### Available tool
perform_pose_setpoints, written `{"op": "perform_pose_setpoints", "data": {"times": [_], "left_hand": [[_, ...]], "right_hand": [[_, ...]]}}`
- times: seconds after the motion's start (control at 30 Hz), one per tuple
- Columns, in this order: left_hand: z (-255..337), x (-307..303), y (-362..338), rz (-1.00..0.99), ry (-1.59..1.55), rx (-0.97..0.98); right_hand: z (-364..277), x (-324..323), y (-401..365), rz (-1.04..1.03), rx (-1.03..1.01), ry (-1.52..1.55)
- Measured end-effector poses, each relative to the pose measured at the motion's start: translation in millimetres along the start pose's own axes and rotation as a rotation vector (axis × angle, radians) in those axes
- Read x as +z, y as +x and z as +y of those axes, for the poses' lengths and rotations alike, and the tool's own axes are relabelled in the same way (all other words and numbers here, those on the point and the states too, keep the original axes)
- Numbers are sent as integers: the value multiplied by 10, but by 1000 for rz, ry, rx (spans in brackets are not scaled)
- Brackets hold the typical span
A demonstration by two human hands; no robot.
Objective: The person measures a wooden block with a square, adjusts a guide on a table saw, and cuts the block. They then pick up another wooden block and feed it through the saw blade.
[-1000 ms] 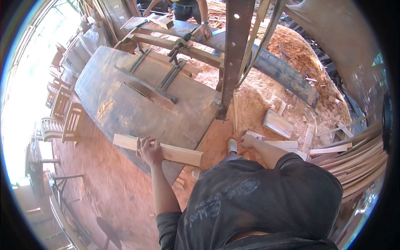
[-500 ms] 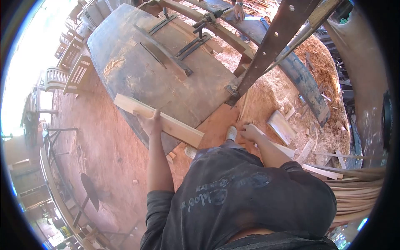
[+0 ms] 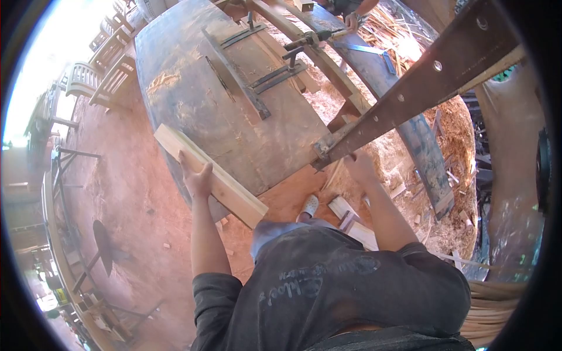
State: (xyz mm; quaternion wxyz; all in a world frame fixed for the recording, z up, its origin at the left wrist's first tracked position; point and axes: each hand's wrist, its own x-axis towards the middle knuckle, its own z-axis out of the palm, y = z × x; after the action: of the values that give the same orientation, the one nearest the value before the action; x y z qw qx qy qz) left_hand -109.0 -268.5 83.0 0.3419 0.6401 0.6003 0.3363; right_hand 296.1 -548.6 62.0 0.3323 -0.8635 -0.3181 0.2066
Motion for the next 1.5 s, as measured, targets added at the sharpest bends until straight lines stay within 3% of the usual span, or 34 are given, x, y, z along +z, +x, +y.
{"op": "perform_pose_setpoints", "data": {"times": [0.1,0.17,0.2,0.27,0.33,0.4,0.47,0.53,0.63,0.77,0.9,1.07,1.3,1.43,1.5], "left_hand": [[-33,-29,0,-4,-55,-21],[-107,-3,22,2,-50,10],[-135,4,38,9,-45,18],[-190,1,68,-1,-29,52],[-253,10,72,-7,-27,69],[-240,13,106,-16,-39,64],[-232,36,113,-27,-54,20],[-74,-13,87,-66,-94,-68],[2,-11,90,-77,-150,-135],[105,-22,75,-70,-166,-173],[287,-53,140,-60,11,-122],[-46,-16,503,13,134,15],[468,-49,401,-40,-46,-124],[11,-4,527,-2,50,-23],[-36,-12,562,13,90,20]], "right_hand": [[-239,-509,287,89,-25,-8],[-669,-821,239,253,-134,249],[-885,-919,191,333,-314,443],[-1243,-1250,59,366,-148,536],[-1716,-1235,-41,421,-585,1036],[-1871,-1203,-122,464,-723,879],[-2099,-1106,-236,492,-738,735],[-2406,-978,-334,504,-637,618],[-2313,-958,-297,525,-532,638],[-2286,-900,-197,602,-583,631],[-2070,-819,-65,640,-588,549],[-1974,-785,-23,543,-687,621],[-1909,-830,9,486,-770,562],[-2010,-827,-68,500,-674,628],[-2047,-852,-52,569,-699,516]]}}
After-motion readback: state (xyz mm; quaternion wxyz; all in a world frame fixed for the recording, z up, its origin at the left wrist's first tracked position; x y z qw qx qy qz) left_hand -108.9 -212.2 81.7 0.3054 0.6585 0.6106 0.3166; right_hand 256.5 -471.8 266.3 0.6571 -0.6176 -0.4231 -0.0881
